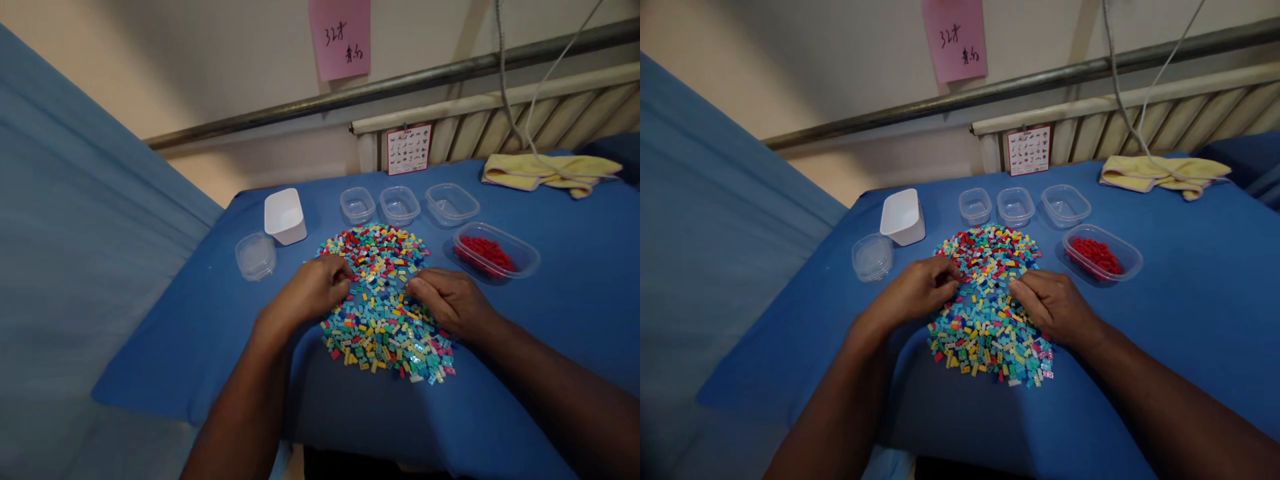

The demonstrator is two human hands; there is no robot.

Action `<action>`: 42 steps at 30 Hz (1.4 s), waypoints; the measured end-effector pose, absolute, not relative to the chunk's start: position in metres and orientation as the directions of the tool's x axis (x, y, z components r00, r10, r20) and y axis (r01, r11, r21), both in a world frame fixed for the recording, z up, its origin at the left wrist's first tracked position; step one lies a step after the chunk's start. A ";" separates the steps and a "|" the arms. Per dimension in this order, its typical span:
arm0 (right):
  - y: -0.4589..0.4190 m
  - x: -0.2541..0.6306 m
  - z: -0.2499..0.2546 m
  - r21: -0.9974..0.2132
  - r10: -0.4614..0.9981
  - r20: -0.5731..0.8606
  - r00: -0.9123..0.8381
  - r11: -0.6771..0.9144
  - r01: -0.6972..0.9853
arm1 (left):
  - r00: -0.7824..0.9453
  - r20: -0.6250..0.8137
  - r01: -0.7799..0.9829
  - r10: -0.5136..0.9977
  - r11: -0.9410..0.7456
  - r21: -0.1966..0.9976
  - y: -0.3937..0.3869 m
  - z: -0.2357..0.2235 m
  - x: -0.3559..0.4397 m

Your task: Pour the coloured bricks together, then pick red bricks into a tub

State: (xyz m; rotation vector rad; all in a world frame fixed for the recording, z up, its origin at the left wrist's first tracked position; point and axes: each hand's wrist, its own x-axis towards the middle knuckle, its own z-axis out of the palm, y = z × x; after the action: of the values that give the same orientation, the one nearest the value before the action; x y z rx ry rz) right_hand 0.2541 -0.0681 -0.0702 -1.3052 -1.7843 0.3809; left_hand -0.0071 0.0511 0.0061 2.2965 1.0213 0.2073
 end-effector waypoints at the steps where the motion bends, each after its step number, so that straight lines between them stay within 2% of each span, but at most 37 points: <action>1: -0.068 0.253 -0.069 -0.659 0.872 0.485 -0.062 0.412 0.629 | 0.677 -0.107 0.552 0.728 -0.406 0.729 0.046 0.005 0.000; 2: -0.068 0.251 -0.068 -0.645 0.858 0.511 -0.054 0.425 0.635 | 0.665 -0.115 0.464 0.738 -0.287 0.838 0.041 0.002 0.008; 4: -0.069 0.247 -0.065 -0.617 0.821 0.568 -0.055 0.469 0.632 | 0.645 -0.115 0.296 0.755 -0.108 0.949 0.029 -0.004 0.027; 8: -0.071 0.241 -0.057 -0.595 0.779 0.625 -0.050 0.517 0.616 | 0.621 -0.138 0.055 0.772 0.133 0.990 0.013 -0.016 0.056; 10: -0.071 0.239 -0.054 -0.594 0.775 0.632 -0.021 0.501 0.629 | 0.611 -0.136 -0.018 0.780 0.186 0.982 0.011 -0.020 0.061; 14: -0.069 0.234 -0.052 -0.586 0.772 0.635 0.013 0.470 0.660 | 0.570 -0.099 -0.059 0.816 0.160 0.985 0.014 -0.027 0.059; 22: -0.064 0.226 -0.055 -0.546 0.757 0.654 -0.010 0.481 0.686 | 0.475 -0.125 -0.062 0.871 0.175 0.983 0.010 -0.035 0.062; 30: -0.067 0.225 -0.052 -0.550 0.768 0.641 -0.001 0.460 0.697 | 0.474 -0.150 -0.056 0.868 0.200 0.978 0.005 -0.033 0.063; 36: -0.070 0.223 -0.042 -0.586 0.784 0.620 0.037 0.431 0.687 | 0.542 -0.151 -0.066 0.827 0.221 0.973 0.002 -0.029 0.063; 38: -0.073 0.231 -0.036 -0.570 0.771 0.635 0.046 0.428 0.702 | 0.537 -0.123 -0.048 0.835 0.175 0.983 0.007 -0.026 0.058; 40: -0.078 0.249 -0.029 -0.521 0.748 0.661 0.069 0.390 0.759 | 0.465 -0.039 0.003 0.885 0.043 0.999 0.017 -0.022 0.047; 42: -0.085 0.275 -0.024 -0.447 0.718 0.678 0.159 0.231 0.864 | 0.345 0.093 0.110 0.934 -0.138 0.984 0.033 -0.019 0.030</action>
State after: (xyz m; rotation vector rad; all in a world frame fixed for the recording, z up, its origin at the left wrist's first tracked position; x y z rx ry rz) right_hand 0.2753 -0.0853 -0.0242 -1.5208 -1.5918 -0.2022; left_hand 0.0298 0.0332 -0.0187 1.5360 0.9814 0.9638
